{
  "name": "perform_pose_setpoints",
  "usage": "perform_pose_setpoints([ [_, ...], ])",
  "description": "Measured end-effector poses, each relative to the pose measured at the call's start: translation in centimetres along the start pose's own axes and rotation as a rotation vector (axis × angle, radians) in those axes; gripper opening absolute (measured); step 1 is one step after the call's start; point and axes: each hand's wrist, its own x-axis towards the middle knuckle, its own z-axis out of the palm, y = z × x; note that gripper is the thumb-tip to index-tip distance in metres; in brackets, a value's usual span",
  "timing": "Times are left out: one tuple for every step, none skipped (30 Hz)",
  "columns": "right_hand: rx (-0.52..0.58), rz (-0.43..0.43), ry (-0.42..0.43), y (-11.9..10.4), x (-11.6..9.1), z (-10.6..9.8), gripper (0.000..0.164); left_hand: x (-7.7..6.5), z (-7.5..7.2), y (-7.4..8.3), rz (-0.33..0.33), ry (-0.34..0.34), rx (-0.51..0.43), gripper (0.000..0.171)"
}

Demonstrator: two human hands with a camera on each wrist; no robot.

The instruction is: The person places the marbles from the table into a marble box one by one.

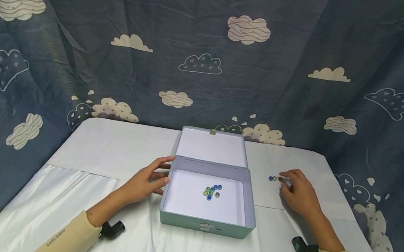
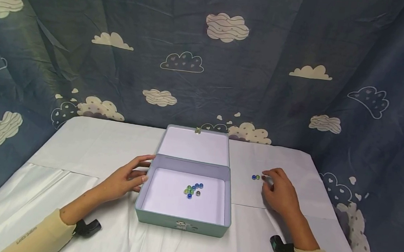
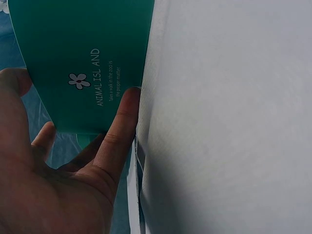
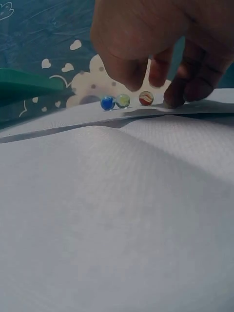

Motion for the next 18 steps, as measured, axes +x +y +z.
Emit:
perform_pose_setpoints([
  [0.000, 0.002, -0.012, 0.08, 0.05, 0.03, 0.036, 0.00, -0.01, -0.02, 0.001, 0.000, 0.001, 0.065],
  [0.000, 0.004, -0.024, 0.13, 0.09, 0.05, 0.037, 0.01, -0.02, -0.04, 0.001, 0.001, 0.002, 0.065],
  [0.001, 0.007, -0.037, 0.17, 0.14, 0.07, 0.037, 0.02, -0.02, -0.07, 0.002, 0.002, 0.004, 0.065],
  [0.002, 0.011, -0.048, 0.15, 0.17, 0.06, 0.037, 0.03, -0.03, -0.07, 0.002, 0.001, 0.004, 0.065],
  [0.004, 0.011, -0.055, 0.13, 0.18, 0.06, 0.037, 0.03, -0.03, -0.07, 0.001, 0.001, 0.004, 0.065],
  [0.005, 0.010, -0.059, 0.12, 0.20, 0.06, 0.037, 0.02, -0.03, -0.05, 0.001, 0.001, 0.004, 0.065],
  [0.006, 0.007, -0.061, 0.12, 0.19, 0.05, 0.036, 0.02, -0.03, -0.04, 0.001, 0.001, 0.003, 0.065],
  [0.005, 0.004, -0.061, 0.12, 0.17, 0.06, 0.035, 0.02, -0.03, -0.02, 0.001, 0.001, 0.002, 0.065],
  [0.003, 0.003, -0.059, 0.14, 0.15, 0.07, 0.035, 0.01, -0.04, 0.01, 0.002, 0.000, 0.000, 0.065],
  [0.003, 0.002, -0.058, 0.15, 0.13, 0.07, 0.034, 0.00, -0.04, 0.05, 0.002, -0.001, -0.002, 0.065],
  [0.001, 0.001, -0.057, 0.16, 0.13, 0.08, 0.033, -0.01, -0.04, 0.08, 0.003, -0.001, -0.003, 0.065],
  [0.000, 0.002, -0.057, 0.18, 0.12, 0.10, 0.032, -0.01, -0.04, 0.10, 0.004, -0.001, -0.004, 0.065],
  [0.001, 0.004, -0.057, 0.20, 0.13, 0.12, 0.032, 0.00, -0.04, 0.10, 0.006, -0.001, -0.005, 0.065],
  [0.000, 0.006, -0.058, 0.22, 0.13, 0.15, 0.031, -0.01, -0.04, 0.12, 0.006, -0.001, -0.005, 0.065],
  [0.000, 0.009, -0.059, 0.25, 0.14, 0.18, 0.029, -0.02, -0.04, 0.13, 0.006, -0.001, -0.005, 0.065],
  [0.000, 0.012, -0.061, 0.28, 0.14, 0.21, 0.028, -0.03, -0.04, 0.13, 0.005, -0.001, -0.004, 0.065],
  [-0.002, 0.014, -0.063, 0.34, 0.15, 0.25, 0.025, -0.03, -0.04, 0.13, 0.006, -0.001, -0.005, 0.065],
  [-0.003, 0.016, -0.064, 0.39, 0.14, 0.27, 0.023, -0.02, -0.04, 0.10, 0.006, -0.001, -0.005, 0.065],
])
